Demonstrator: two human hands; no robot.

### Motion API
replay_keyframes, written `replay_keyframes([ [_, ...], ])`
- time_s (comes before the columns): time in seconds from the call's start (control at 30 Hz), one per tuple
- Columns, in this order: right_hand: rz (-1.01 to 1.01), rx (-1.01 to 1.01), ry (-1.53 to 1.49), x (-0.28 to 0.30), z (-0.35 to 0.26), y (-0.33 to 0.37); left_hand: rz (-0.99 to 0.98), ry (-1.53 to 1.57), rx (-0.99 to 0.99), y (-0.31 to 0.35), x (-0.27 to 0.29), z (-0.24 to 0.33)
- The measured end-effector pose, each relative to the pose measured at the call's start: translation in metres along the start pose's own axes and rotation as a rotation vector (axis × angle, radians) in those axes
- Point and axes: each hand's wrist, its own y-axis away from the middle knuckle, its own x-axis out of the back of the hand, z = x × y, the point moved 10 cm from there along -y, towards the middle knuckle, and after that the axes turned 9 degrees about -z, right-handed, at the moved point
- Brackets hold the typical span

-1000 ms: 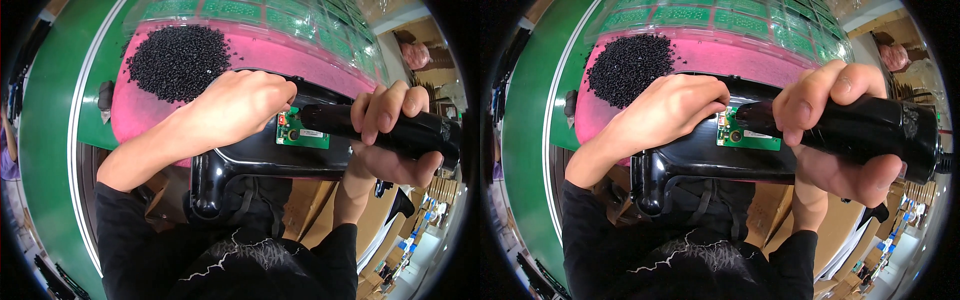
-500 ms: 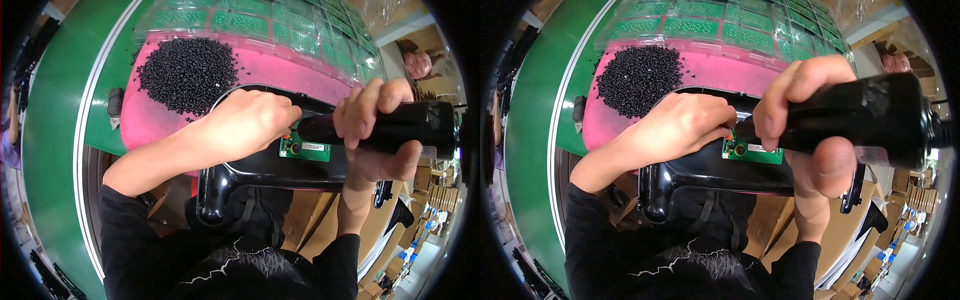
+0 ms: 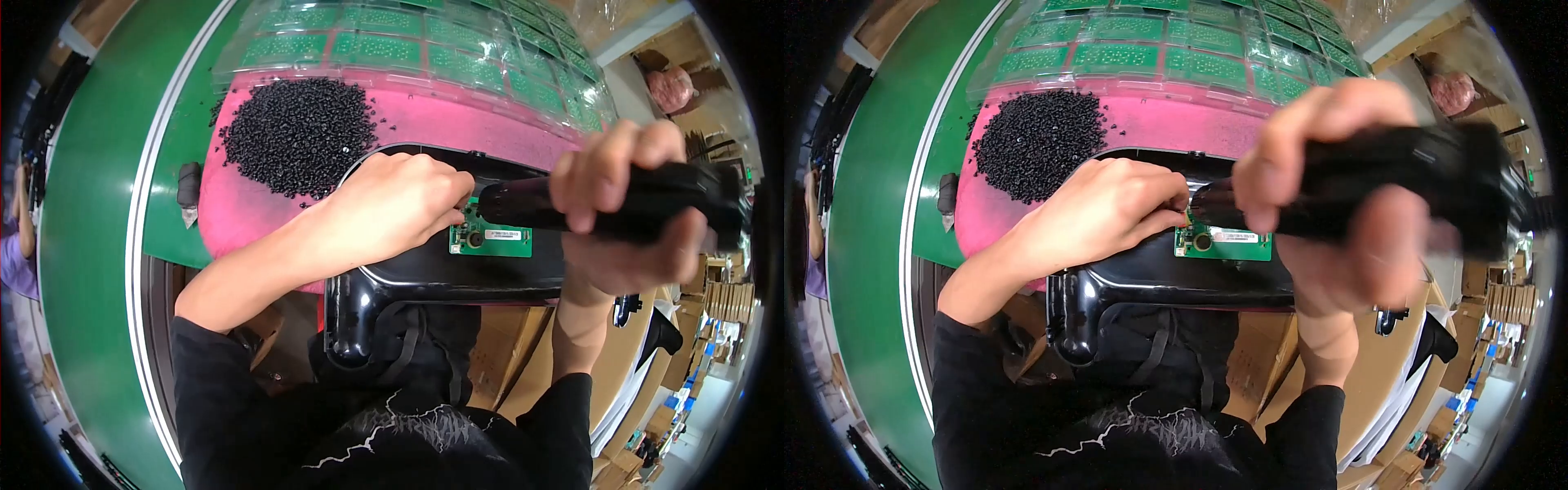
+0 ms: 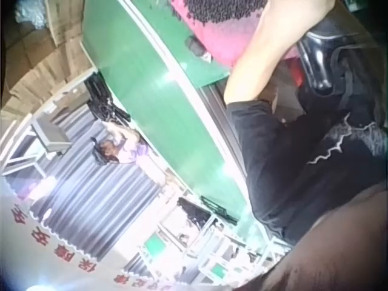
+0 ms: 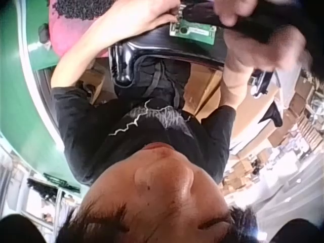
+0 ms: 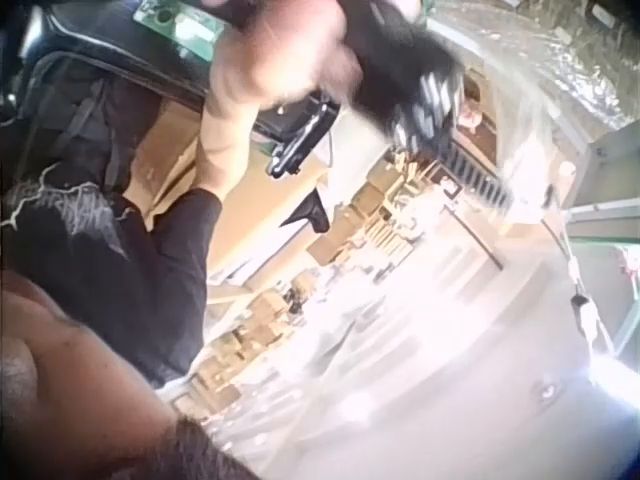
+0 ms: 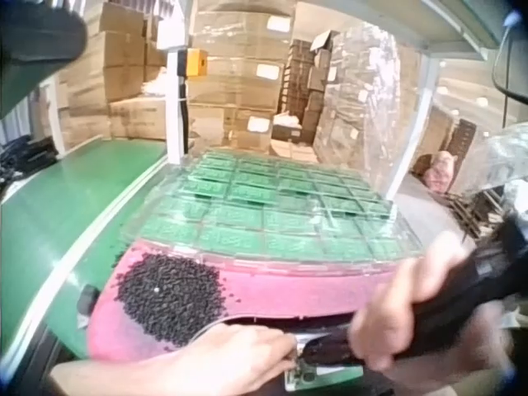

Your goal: The user is assembling electronics by placing circuit boards into plastic housings and securing them with an electric screwdriver.

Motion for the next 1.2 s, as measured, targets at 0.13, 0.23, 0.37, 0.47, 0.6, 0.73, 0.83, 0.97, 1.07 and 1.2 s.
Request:
replay_keyframes([
  [0.13,0.026,0.129,-0.072,0.004,-0.039,0.003,0.084,0.062,-0.142,-0.004,0.009,0.014],
  [0.23,0.039,0.138,-0.048,0.004,-0.043,0.009,0.172,0.077,-0.238,-0.001,0.019,0.025],
  [0.37,0.039,0.154,-0.002,0.004,-0.050,0.015,0.122,0.049,-0.223,-0.003,0.014,0.022],
  [0.47,0.027,0.165,0.023,0.004,-0.052,0.017,0.154,0.068,-0.212,-0.004,0.015,0.021],
  [0.6,0.003,0.176,0.052,0.000,-0.053,0.017,0.165,0.052,-0.199,-0.002,0.017,0.020],
  [0.73,-0.023,0.183,0.066,-0.005,-0.050,0.017,0.098,0.088,-0.247,-0.003,0.009,0.020],
  [0.83,0.028,0.156,0.013,-0.006,-0.040,0.024,0.039,0.091,-0.272,-0.002,0.003,0.021],
  [0.97,0.071,0.207,-0.044,0.000,-0.050,0.027,0.032,0.075,-0.311,-0.003,0.004,0.025],
  [1.07,0.099,0.223,-0.003,0.002,-0.053,0.026,0.088,-0.033,-0.334,-0.001,0.003,0.030],
  [1.2,0.072,0.205,-0.011,0.001,-0.054,0.025,0.072,-0.080,-0.332,-0.001,0.002,0.032],
])
